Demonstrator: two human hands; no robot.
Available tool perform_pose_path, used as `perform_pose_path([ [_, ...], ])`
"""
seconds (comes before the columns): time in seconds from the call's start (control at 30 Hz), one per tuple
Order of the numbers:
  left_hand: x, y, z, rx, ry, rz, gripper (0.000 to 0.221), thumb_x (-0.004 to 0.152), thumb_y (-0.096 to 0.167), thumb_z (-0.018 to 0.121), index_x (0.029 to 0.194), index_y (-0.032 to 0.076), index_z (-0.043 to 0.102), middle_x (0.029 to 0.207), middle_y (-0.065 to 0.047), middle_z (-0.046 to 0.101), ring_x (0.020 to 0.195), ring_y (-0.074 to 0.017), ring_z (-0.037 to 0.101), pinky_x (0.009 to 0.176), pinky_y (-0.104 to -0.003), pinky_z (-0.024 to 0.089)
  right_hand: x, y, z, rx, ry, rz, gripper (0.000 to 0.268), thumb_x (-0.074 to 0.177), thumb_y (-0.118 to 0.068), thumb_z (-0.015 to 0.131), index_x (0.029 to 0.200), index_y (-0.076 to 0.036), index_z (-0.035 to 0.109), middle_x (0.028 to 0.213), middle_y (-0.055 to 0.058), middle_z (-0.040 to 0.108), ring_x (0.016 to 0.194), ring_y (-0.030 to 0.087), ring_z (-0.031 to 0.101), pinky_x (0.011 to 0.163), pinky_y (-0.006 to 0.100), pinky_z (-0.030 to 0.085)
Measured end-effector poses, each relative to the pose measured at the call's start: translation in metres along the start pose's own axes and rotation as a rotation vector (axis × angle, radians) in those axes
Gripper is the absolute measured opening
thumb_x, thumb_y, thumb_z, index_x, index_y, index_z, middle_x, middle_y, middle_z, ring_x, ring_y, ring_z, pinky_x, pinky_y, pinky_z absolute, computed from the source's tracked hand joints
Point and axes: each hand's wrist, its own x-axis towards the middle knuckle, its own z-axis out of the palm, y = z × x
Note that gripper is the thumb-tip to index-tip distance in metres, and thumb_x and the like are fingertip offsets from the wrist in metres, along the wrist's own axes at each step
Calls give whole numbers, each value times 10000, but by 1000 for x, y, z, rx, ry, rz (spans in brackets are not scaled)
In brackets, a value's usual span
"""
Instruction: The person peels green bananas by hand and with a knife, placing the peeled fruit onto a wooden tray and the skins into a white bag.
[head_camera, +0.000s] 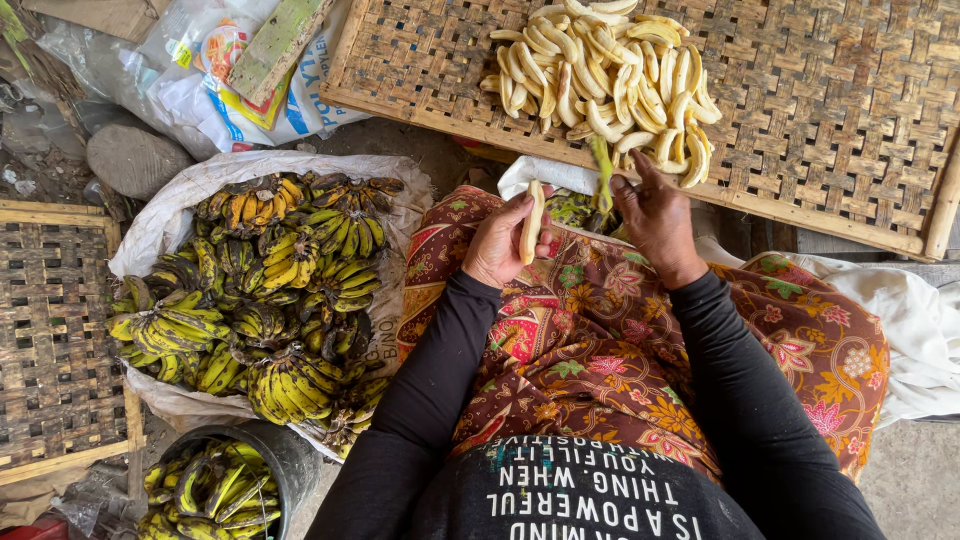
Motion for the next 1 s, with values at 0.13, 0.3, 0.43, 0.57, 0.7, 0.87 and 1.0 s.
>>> perform_pose_path([
  [0.13,8,-6,-2,-65,4,153,338,1099,183,561,1393,15,554,965,-65,597,834,-186,626,686,-329,553,-24,-13,24,-105,-225,121,290,1080,-238,585,1107,27,699,737,118,683,572,146,600,540,335,522],
  [0.3,12,-7,4,-37,69,312,308,1050,131,562,1345,48,534,953,-49,601,835,-173,627,686,-330,558,-54,-38,66,82,-309,260,271,1048,-255,631,1004,7,686,673,110,681,577,147,613,563,349,513],
  [0.43,12,-12,4,188,81,390,327,1070,145,609,1372,30,560,948,-36,587,833,-144,587,729,-311,541,-49,-49,69,150,-96,23,250,987,-200,706,1075,23,636,810,121,704,700,164,676,618,332,554],
  [0.57,11,-16,5,345,44,438,359,1036,165,640,1360,27,572,1044,-7,600,956,-102,585,875,-270,525,-50,-48,72,-7,-72,-64,183,970,-151,758,1014,4,671,839,151,714,683,205,691,620,355,548],
  [0.7,6,-13,12,353,20,372,389,1066,263,617,1356,6,584,1059,5,599,955,-87,585,866,-249,512,-47,-39,76,-71,-26,-157,135,983,-107,726,1009,8,659,854,143,708,701,201,676,624,347,547],
  [0.87,-5,-3,18,155,-29,190,518,1093,442,495,1342,-3,591,977,-40,622,854,-119,616,724,-269,532,-33,-32,55,250,-52,56,91,1062,-77,643,1027,6,629,818,52,677,678,116,618,605,283,538],
  [1.0,-1,-2,15,29,-53,153,511,1112,441,478,1355,2,575,959,-55,619,840,-146,620,720,-277,538,-35,-25,37,333,-1,128,92,1116,-70,603,1075,11,619,797,35,623,693,106,541,625,261,478],
])
